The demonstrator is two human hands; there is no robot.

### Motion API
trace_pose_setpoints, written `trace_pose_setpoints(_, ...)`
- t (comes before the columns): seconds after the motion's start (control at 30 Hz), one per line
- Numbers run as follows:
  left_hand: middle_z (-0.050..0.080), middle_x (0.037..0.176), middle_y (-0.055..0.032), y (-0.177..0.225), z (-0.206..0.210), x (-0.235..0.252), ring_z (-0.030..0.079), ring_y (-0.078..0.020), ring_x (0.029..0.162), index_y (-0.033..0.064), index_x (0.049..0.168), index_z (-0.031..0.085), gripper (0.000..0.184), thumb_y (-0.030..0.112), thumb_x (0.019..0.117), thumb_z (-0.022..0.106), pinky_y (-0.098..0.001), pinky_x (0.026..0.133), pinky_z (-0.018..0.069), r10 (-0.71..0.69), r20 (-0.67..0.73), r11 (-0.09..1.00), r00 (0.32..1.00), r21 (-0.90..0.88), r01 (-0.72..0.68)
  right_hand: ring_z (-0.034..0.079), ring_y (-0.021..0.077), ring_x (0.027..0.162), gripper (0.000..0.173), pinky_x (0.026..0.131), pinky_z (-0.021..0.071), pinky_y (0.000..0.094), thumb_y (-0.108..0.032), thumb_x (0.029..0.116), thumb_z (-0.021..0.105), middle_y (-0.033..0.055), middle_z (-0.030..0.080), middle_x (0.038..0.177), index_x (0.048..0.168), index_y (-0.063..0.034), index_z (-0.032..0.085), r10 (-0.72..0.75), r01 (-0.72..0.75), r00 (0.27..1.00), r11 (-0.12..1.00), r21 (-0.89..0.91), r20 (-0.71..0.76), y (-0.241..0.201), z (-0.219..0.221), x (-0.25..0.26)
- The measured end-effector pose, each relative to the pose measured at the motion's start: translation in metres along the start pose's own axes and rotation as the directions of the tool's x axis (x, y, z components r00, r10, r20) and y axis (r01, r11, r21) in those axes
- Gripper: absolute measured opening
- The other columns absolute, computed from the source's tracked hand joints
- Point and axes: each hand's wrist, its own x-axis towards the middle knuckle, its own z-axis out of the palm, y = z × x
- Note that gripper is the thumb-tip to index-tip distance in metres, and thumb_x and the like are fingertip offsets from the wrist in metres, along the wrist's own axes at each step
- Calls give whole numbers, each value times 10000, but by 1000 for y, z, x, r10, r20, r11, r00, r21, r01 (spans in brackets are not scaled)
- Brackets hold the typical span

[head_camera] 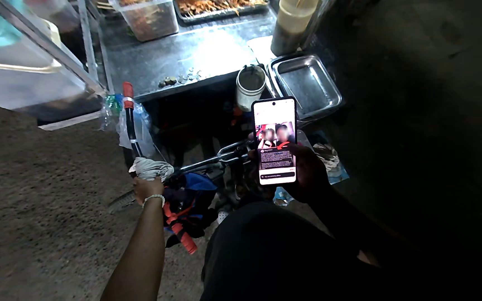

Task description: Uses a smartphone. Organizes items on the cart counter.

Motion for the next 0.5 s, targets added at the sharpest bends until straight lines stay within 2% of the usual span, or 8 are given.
trace_pose_setpoints(0.13,510,1444,-321,1,-1,-1,525,-447,1339,-59,1513,366,746,276,942,709,-592,1093,426,0,0,1000,1000,-1,0,745,252,944,460,719,649,408,-479,1040,481,157,712,1175,1295,-123,620,14,-15,999,999,28,45,-1,-1,0)
trace_pose_setpoints(0.2,503,1450,-325,0,-1,-2,520,-450,1342,-65,1513,365,747,268,940,712,-595,1097,420,5,-2,1000,1000,-10,-5,738,255,981,475,763,645,414,-497,1044,479,155,706,1196,1323,-134,605,16,-19,999,999,47,46,-2,0,0)
trace_pose_setpoints(0.4,507,1447,-321,3,-2,-2,515,-438,1352,-68,1523,347,764,265,941,714,-576,1104,419,2,2,1000,1000,-1,-2,755,281,941,513,674,656,417,-554,1053,454,167,707,1218,1335,-147,591,-4,-1,997,998,66,73,-1,-1,-1)
trace_pose_setpoints(0.5,512,1444,-322,4,-2,-3,523,-433,1347,-65,1531,335,772,271,946,711,-564,1105,422,-7,-3,1000,1000,2,7,742,249,983,509,747,650,408,-560,1047,475,140,707,1209,1327,-154,603,-19,14,998,997,77,58,0,-2,-1)
